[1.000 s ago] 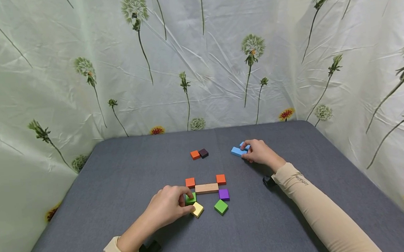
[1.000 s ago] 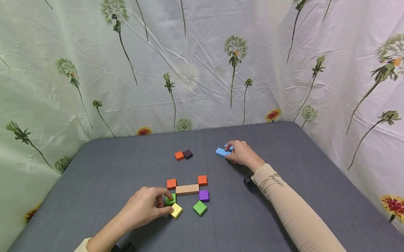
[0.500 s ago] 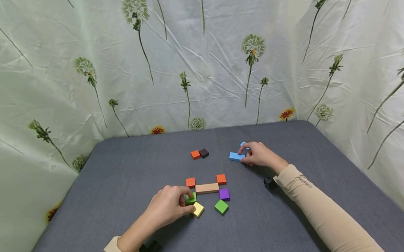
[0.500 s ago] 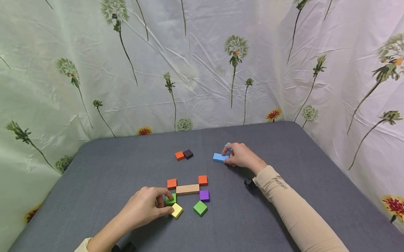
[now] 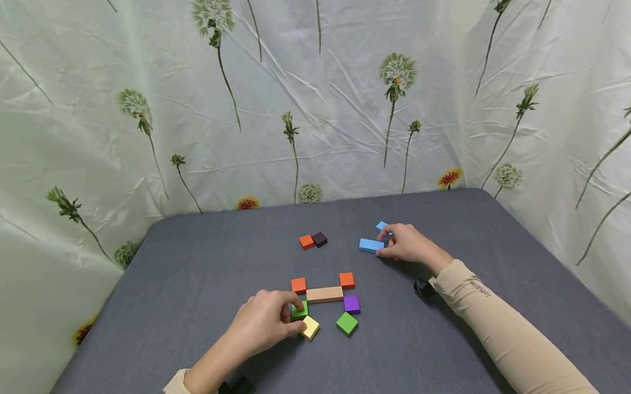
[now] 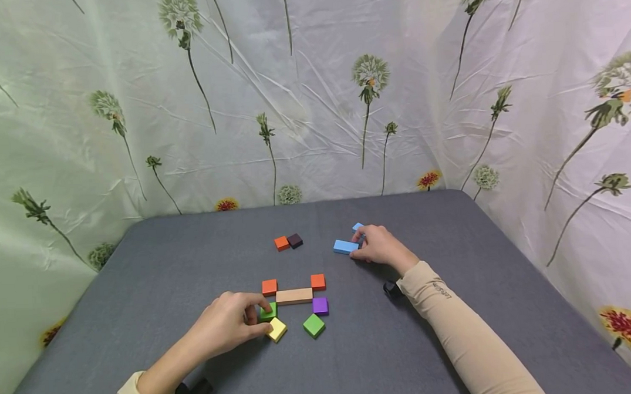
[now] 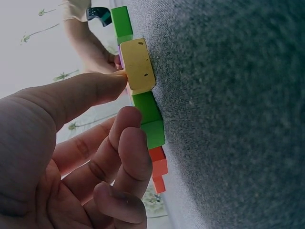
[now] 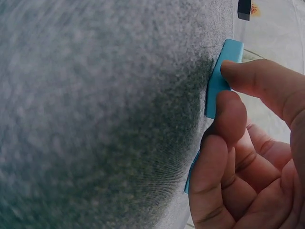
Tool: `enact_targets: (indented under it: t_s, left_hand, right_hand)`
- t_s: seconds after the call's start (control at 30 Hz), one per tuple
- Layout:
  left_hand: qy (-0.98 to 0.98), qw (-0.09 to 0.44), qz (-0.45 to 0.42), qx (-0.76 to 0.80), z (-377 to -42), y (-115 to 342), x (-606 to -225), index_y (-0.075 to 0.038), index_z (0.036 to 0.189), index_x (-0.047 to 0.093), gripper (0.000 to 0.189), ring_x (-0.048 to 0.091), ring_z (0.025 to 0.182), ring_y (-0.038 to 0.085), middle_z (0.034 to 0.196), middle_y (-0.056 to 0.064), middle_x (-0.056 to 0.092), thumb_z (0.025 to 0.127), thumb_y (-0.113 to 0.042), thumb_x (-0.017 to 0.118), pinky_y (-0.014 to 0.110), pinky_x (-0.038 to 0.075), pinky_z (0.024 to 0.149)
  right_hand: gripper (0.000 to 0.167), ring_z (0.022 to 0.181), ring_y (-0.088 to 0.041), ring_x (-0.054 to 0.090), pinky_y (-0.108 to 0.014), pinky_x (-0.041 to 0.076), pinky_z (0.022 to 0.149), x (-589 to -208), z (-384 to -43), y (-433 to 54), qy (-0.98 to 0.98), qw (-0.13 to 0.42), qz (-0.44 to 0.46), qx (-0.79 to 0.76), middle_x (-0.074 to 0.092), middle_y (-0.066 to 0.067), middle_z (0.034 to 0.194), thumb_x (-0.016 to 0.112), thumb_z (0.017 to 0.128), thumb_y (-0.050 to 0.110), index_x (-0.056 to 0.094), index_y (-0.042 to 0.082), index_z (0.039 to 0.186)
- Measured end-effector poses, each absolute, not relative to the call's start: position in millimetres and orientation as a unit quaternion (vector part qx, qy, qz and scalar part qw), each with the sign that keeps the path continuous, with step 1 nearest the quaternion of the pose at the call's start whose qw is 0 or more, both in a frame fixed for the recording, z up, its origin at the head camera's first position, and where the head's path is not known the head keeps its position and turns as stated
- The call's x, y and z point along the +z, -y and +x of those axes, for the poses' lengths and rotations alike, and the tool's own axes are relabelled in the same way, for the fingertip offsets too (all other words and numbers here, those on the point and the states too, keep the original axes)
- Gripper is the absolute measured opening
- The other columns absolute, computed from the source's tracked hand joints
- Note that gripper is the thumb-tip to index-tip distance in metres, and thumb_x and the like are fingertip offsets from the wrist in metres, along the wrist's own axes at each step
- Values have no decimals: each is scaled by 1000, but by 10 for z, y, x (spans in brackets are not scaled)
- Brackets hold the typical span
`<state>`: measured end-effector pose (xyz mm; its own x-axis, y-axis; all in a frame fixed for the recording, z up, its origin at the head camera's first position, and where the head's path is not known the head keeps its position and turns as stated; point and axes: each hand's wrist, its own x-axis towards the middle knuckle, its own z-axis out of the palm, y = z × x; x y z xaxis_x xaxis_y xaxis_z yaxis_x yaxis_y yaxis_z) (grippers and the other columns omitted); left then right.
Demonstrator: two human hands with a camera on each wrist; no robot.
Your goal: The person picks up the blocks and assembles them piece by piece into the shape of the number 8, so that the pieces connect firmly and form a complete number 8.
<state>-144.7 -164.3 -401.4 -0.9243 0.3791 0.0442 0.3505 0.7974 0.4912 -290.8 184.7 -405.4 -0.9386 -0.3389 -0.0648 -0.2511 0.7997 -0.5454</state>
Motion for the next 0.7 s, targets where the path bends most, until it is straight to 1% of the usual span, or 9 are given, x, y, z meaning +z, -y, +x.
enact_targets:
  t_s: [0.47, 0.7]
  left_hand:
    - [-947, 40, 187, 257, -1456, 1645, -4005, -22, 96, 78, 19, 50, 57, 4, 64, -13, 56, 84, -25, 92, 26, 39, 52]
    - [-947, 43, 186, 258, -1455, 1644, -4008, -22, 96, 78, 19, 49, 56, 4, 64, -13, 56, 84, -25, 92, 26, 38, 52]
  right_hand:
    - [27, 59, -8, 58, -26, 47, 60, -4073, -2892, -1832, -943, 65, -157, -285, 66, 0, 68, 81, 95, 19, 72, -1, 111]
    - [29, 58, -10, 59, -29, 48, 60, -4057, -2902, -1837, -939, 49, -162, -299, 66, 1, 68, 81, 95, 20, 73, -1, 112]
